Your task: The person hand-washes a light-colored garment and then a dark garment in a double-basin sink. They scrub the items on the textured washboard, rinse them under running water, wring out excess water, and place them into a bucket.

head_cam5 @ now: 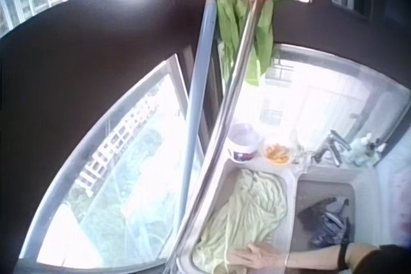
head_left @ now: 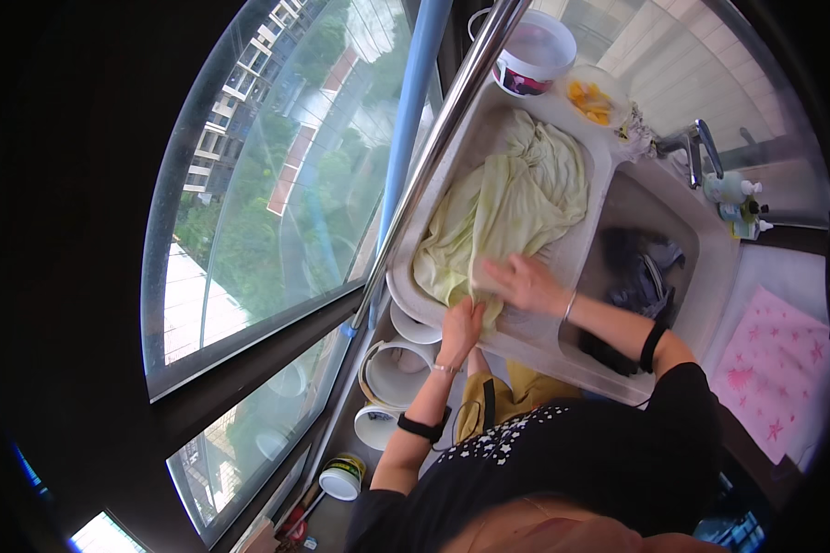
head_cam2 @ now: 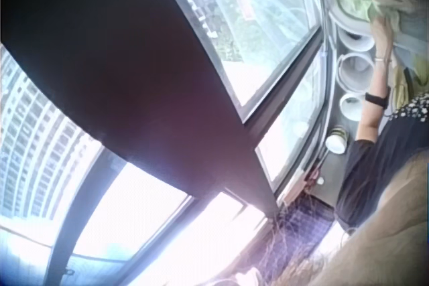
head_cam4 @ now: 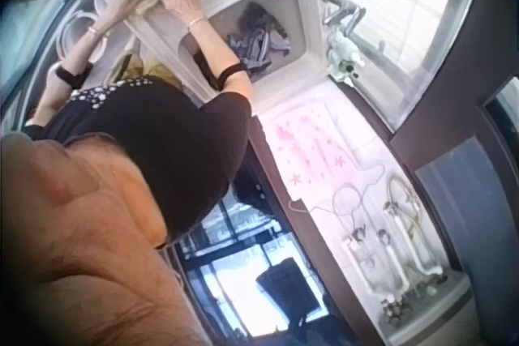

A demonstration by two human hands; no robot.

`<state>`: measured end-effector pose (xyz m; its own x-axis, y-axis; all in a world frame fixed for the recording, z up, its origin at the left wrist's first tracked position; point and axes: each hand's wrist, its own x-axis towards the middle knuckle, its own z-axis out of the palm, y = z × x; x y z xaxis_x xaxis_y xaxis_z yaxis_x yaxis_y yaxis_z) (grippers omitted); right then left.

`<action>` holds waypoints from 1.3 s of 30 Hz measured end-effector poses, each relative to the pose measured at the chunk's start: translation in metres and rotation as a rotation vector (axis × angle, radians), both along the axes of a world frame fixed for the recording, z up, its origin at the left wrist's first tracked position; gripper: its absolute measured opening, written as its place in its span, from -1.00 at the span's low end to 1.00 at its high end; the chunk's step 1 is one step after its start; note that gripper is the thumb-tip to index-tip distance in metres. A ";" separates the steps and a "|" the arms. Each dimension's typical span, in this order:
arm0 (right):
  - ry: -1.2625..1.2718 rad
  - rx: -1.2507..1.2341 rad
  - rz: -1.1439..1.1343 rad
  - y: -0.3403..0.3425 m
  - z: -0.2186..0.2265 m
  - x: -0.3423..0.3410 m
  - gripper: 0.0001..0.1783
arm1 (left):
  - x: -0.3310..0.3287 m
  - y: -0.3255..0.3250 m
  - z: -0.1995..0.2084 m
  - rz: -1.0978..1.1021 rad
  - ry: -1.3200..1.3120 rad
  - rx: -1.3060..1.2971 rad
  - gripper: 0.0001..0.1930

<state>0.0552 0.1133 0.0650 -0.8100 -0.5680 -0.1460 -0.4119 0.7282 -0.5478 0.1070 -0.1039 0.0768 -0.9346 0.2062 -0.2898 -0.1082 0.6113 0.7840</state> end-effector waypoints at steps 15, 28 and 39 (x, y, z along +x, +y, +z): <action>0.151 0.040 -0.154 0.013 -0.003 -0.050 -0.33 | 0.022 -0.018 0.016 -0.306 0.219 -0.049 -0.86; -0.641 -1.352 -1.259 0.133 -0.039 -0.052 -0.49 | -0.080 0.019 0.018 -0.242 0.297 -0.107 -0.46; -0.535 -1.442 -1.553 0.156 -0.045 0.070 -0.61 | -0.181 0.110 -0.046 -0.069 0.411 -0.109 -0.79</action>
<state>0.1257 0.2689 0.0203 -0.6418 0.4190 -0.6423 0.2675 -0.6626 -0.6996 -0.0738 0.0065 0.0306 -0.9621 0.2607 0.0799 0.2432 0.6876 0.6842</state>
